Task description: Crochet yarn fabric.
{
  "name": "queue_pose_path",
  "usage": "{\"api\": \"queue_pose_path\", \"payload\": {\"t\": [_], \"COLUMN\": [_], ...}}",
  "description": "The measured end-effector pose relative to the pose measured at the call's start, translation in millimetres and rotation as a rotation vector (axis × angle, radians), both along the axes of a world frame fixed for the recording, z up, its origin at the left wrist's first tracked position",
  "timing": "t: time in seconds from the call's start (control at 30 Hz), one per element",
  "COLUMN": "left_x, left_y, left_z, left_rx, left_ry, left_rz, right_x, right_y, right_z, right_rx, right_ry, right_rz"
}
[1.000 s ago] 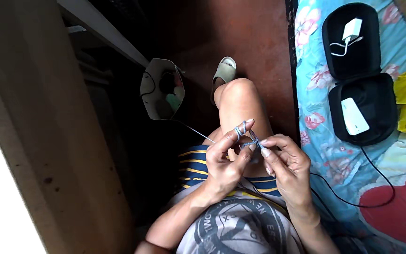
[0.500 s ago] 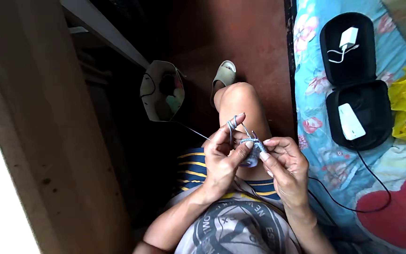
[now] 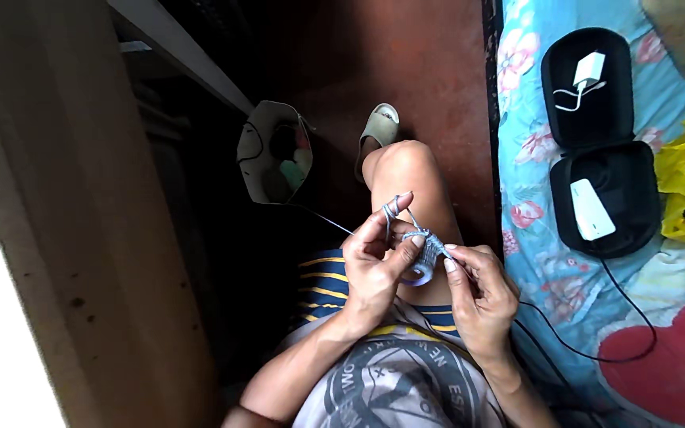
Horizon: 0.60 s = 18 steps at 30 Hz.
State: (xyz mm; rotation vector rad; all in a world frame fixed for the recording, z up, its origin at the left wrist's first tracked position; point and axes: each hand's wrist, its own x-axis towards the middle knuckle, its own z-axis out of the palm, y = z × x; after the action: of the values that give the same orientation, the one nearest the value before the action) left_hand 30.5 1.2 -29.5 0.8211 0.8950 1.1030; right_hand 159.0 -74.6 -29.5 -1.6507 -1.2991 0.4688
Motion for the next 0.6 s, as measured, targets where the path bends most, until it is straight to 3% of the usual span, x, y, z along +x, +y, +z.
{"api": "queue_pose_path", "payload": {"t": [0.17,0.4,0.6], "left_x": [0,2,4], "left_y": [1,-4,-5], "left_z": [0,-7,-8], "left_rx": [-0.012,0.176,0.128], "left_ry": [-0.006,0.034,-0.024], "left_rz": [0.014,0.021,0.039], "right_x": [3,1,1], "right_y": [-1,-1,0], "right_z": [2,7,14], "right_rx": [-0.015,-0.068,-0.148], "right_ry": [-0.008,0.028,0.356], "right_rz": [0.004,-0.007,0.030]}}
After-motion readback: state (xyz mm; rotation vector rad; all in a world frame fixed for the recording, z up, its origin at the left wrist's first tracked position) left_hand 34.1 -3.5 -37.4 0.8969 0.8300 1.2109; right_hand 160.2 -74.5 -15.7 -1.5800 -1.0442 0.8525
